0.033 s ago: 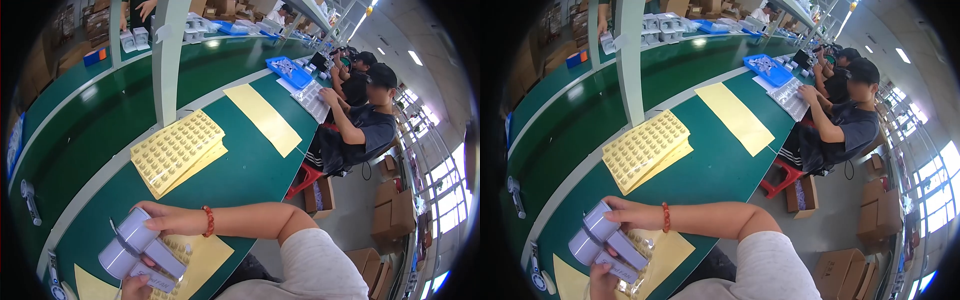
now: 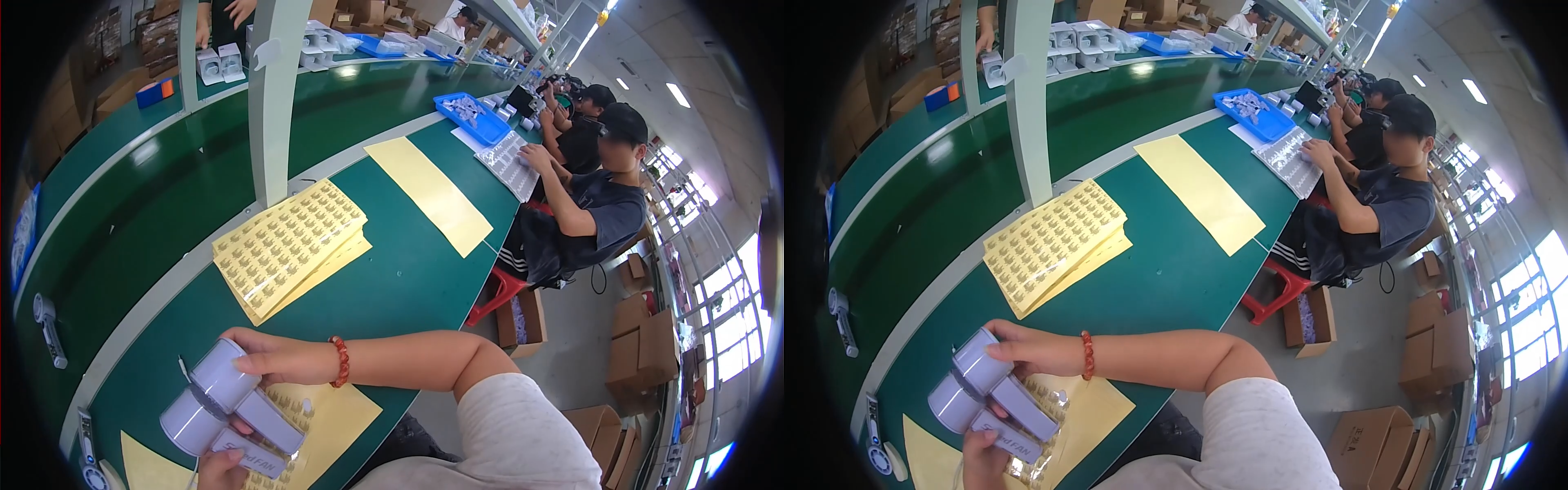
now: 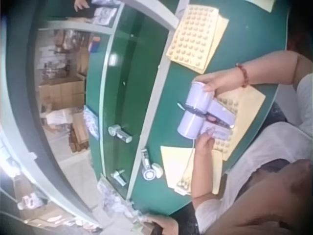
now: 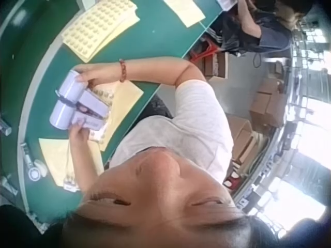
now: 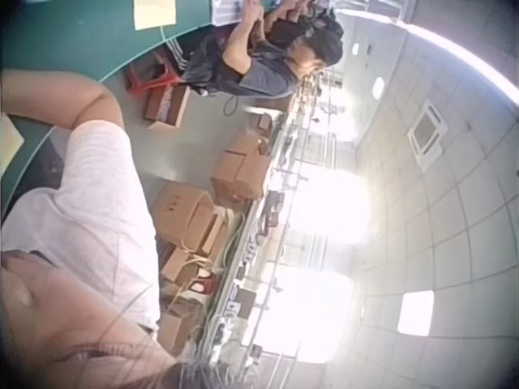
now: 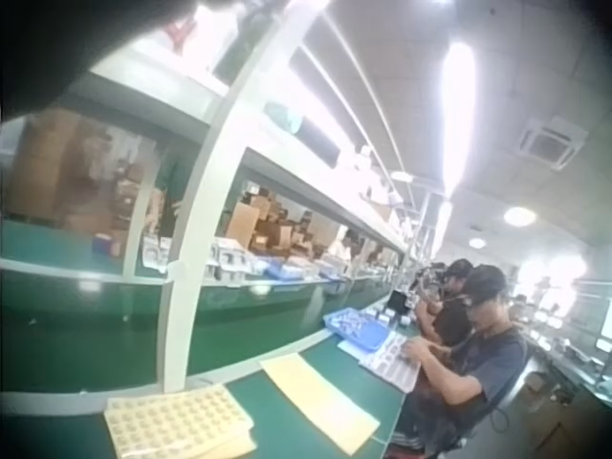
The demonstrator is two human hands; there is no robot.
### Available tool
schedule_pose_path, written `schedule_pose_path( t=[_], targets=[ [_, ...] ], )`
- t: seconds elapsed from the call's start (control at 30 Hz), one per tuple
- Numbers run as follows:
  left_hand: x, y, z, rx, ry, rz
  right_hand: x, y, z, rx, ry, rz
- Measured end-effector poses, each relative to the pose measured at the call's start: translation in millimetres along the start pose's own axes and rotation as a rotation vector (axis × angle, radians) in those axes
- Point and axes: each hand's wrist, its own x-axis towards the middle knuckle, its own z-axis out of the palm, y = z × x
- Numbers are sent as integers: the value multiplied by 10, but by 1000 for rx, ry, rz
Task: The person peels protective films from handheld fans, plugs a USB cable into each fan to test it, and organizes sticker sheets on the workstation table.
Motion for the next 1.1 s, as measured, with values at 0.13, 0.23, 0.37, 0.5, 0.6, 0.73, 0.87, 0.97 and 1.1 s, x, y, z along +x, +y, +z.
schedule_pose_path(
  t=[0.13,0.23,0.37,0.5,0.6,0.73,0.87,0.97,1.1],
  targets=[
    [7,14,26,-15,31,-1,2,-16,-15,26,14,26],
    [35,5,-11,-13,-7,-1,8,-68,-1,74,-8,19],
    [18,-40,-75,-64,-17,-17,9,-91,33,221,-28,-63],
    [12,-27,-96,-67,-65,-45,-45,-163,92,265,-13,-144],
    [-18,-15,-73,-32,-33,-9,-18,-147,21,201,56,-235],
    [-44,-48,-188,-61,-8,-4,51,-134,-98,61,102,-190],
    [106,-27,-225,-438,-162,-61,-56,-281,-74,-272,244,-159],
    [140,16,-193,-609,-164,-107,-78,-280,-154,-496,286,-170],
    [96,28,-236,-590,-136,-80,-24,-201,-36,-554,458,-126]
  ],
)
